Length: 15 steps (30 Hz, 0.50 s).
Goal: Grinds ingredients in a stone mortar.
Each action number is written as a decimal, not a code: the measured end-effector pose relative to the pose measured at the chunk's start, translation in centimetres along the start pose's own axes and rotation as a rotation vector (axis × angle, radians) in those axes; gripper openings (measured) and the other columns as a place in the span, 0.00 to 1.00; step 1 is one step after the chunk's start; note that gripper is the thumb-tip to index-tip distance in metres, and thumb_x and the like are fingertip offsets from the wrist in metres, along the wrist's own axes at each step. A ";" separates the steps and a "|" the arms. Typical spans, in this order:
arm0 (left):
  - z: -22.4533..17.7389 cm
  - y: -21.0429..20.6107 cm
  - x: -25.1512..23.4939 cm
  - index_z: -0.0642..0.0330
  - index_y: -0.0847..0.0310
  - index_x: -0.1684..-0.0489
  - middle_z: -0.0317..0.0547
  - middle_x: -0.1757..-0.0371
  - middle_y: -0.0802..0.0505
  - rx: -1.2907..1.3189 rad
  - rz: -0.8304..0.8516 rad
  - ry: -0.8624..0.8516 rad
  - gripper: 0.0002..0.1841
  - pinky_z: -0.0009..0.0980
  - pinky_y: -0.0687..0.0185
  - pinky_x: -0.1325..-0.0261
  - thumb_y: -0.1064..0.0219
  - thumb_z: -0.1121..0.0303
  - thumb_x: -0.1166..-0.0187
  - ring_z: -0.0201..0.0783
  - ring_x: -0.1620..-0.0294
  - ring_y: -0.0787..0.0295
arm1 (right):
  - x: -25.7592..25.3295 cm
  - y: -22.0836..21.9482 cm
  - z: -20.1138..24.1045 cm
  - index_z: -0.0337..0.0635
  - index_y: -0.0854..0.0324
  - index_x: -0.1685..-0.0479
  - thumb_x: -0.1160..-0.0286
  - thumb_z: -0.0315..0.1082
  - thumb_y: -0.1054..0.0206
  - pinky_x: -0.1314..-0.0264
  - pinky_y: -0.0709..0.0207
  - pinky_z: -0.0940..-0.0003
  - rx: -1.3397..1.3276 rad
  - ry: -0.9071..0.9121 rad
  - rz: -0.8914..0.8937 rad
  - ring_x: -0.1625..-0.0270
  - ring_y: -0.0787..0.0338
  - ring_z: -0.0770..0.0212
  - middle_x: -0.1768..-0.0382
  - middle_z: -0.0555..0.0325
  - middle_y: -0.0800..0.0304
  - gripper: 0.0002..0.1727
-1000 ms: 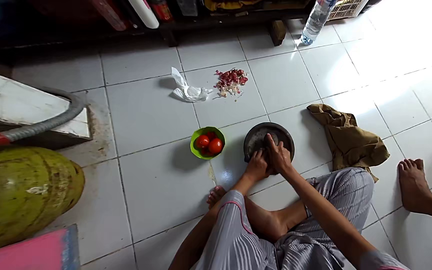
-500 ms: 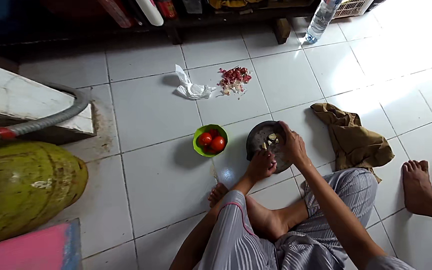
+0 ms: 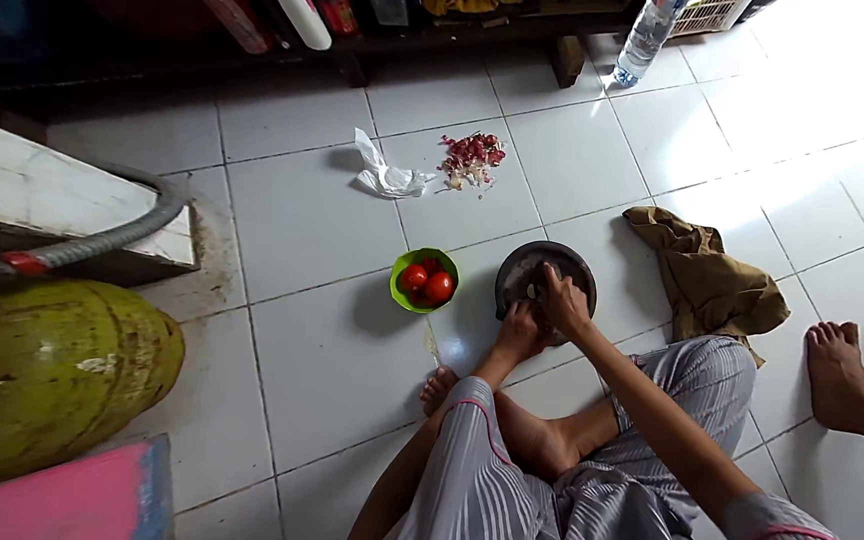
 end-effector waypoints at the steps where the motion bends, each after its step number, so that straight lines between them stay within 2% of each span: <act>1: 0.2 0.2 -0.2 0.67 0.08 0.52 0.62 0.42 0.07 0.002 0.003 -0.009 0.20 0.58 0.24 0.29 0.36 0.57 0.22 0.62 0.35 0.12 | -0.6 0.7 -0.1 0.49 0.42 0.08 0.09 0.42 0.42 0.38 0.20 0.35 -0.022 0.017 0.037 0.40 0.11 0.29 0.38 0.27 0.15 0.32; 3: 0.2 0.2 -0.1 0.68 0.09 0.51 0.62 0.45 0.07 0.038 0.003 -0.029 0.19 0.59 0.24 0.30 0.35 0.60 0.23 0.62 0.38 0.12 | -1.0 2.5 -1.0 0.42 0.35 0.14 0.10 0.43 0.39 0.37 0.22 0.31 -0.139 0.070 0.028 0.41 0.10 0.28 0.44 0.28 0.11 0.30; 6: 0.1 0.4 0.1 0.69 0.11 0.47 0.63 0.44 0.08 0.102 0.055 -0.003 0.18 0.59 0.27 0.28 0.34 0.61 0.22 0.62 0.37 0.13 | 0.7 3.6 -0.6 0.43 0.31 0.17 0.11 0.42 0.38 0.50 0.19 0.31 -0.187 0.090 -0.181 0.52 0.09 0.28 0.56 0.31 0.09 0.27; 8: 0.1 0.3 0.1 0.69 0.11 0.49 0.63 0.45 0.08 0.096 0.050 0.000 0.18 0.59 0.27 0.27 0.34 0.61 0.22 0.62 0.37 0.13 | 0.9 2.6 0.1 0.46 0.34 0.13 0.12 0.41 0.38 0.49 0.18 0.32 -0.122 0.075 -0.177 0.51 0.09 0.28 0.50 0.29 0.11 0.29; 10: 0.1 -0.1 0.1 0.66 0.09 0.52 0.61 0.45 0.07 0.059 0.024 -0.007 0.18 0.58 0.24 0.29 0.36 0.59 0.22 0.61 0.37 0.11 | -0.1 0.9 0.0 0.49 0.37 0.10 0.11 0.40 0.40 0.44 0.18 0.33 -0.022 0.040 -0.032 0.45 0.10 0.27 0.42 0.27 0.14 0.31; 11: 0.3 -0.1 0.1 0.65 0.08 0.53 0.60 0.45 0.06 0.045 0.012 -0.017 0.18 0.58 0.23 0.30 0.36 0.59 0.22 0.61 0.38 0.11 | -0.6 0.9 -0.1 0.50 0.38 0.09 0.11 0.41 0.40 0.43 0.19 0.34 0.003 0.038 0.020 0.44 0.10 0.28 0.42 0.27 0.14 0.31; 13: 0.5 -0.1 0.0 0.65 0.08 0.54 0.59 0.47 0.06 0.038 -0.007 -0.033 0.17 0.57 0.23 0.31 0.36 0.60 0.22 0.60 0.40 0.10 | -1.0 2.0 -0.8 0.47 0.36 0.12 0.10 0.43 0.40 0.41 0.20 0.33 -0.041 0.047 0.041 0.44 0.10 0.29 0.47 0.31 0.10 0.29; 15: 0.5 -0.3 0.6 0.65 0.08 0.56 0.57 0.51 0.06 0.010 -0.052 -0.042 0.17 0.56 0.22 0.32 0.37 0.59 0.22 0.59 0.43 0.09 | 0.3 2.4 -1.3 0.47 0.34 0.14 0.11 0.42 0.38 0.43 0.20 0.34 -0.089 0.046 -0.048 0.46 0.09 0.30 0.51 0.32 0.09 0.29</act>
Point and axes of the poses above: each hand's wrist, its own x-axis away from the middle knuckle, its own y-axis out of the back of the hand, z = x × y, the point moved 1 cm from there along -x, towards the middle knuckle
